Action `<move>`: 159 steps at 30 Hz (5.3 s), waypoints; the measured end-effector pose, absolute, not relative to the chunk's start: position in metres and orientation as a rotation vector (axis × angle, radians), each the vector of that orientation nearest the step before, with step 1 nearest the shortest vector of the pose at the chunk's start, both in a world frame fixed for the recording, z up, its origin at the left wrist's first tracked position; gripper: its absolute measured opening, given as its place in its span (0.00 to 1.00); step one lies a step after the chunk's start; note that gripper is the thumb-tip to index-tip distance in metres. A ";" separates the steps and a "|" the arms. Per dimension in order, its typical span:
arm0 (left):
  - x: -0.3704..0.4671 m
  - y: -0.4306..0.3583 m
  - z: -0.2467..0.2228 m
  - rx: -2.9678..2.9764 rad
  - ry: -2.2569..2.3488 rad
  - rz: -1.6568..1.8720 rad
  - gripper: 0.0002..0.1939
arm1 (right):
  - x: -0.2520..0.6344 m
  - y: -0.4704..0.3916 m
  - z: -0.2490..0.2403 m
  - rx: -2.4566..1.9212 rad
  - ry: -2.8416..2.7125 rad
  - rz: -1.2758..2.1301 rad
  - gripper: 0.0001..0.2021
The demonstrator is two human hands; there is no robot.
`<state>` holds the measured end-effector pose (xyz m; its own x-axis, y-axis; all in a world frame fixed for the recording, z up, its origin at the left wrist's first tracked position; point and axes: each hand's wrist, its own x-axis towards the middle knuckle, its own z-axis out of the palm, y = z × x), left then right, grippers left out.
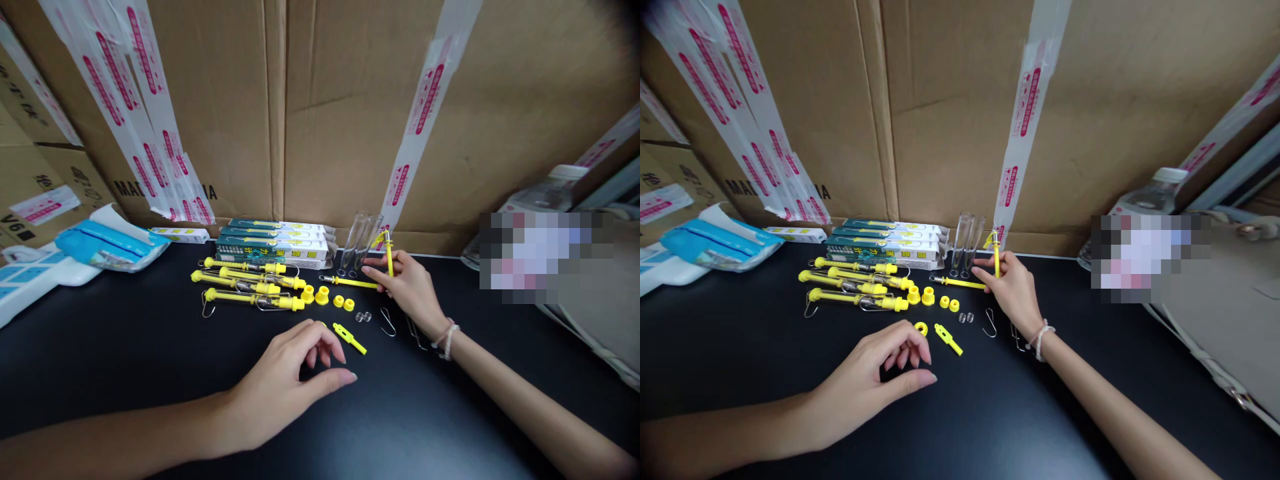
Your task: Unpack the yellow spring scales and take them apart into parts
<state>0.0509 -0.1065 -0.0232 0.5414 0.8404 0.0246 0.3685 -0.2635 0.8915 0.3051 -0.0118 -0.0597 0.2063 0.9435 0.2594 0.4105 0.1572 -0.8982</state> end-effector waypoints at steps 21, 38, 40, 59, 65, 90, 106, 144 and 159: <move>0.049 -0.102 -0.031 1.381 0.711 0.843 0.16 | 0.220 -0.129 -0.031 -1.003 -1.411 1.452 0.22; 0.048 -0.095 -0.034 1.143 0.926 1.157 0.16 | 0.221 -0.129 -0.043 -1.059 -1.420 1.635 0.23; 0.048 -0.094 -0.033 1.148 0.916 1.131 0.16 | 0.221 -0.128 -0.042 -1.073 -1.434 1.595 0.23; 0.046 -0.094 -0.029 1.052 0.856 1.029 0.26 | 0.222 -0.132 -0.040 -1.008 -1.286 1.410 0.17; 0.042 -0.094 -0.036 1.052 0.827 0.995 0.29 | 0.225 -0.132 -0.047 -1.144 -1.507 1.243 0.19; 0.043 -0.094 -0.040 1.026 0.704 0.840 0.23 | 0.226 -0.131 -0.045 -1.155 -1.602 1.357 0.20; 0.042 -0.091 -0.039 1.001 0.722 0.804 0.22 | 0.225 -0.132 -0.045 -1.185 -1.658 1.402 0.22; 0.036 -0.089 -0.040 1.070 0.616 0.678 0.19 | 0.227 -0.117 -0.031 -1.020 -1.556 1.918 0.10; 0.038 -0.088 -0.037 1.015 0.719 0.823 0.22 | 0.231 -0.126 -0.039 -1.106 -1.584 1.563 0.21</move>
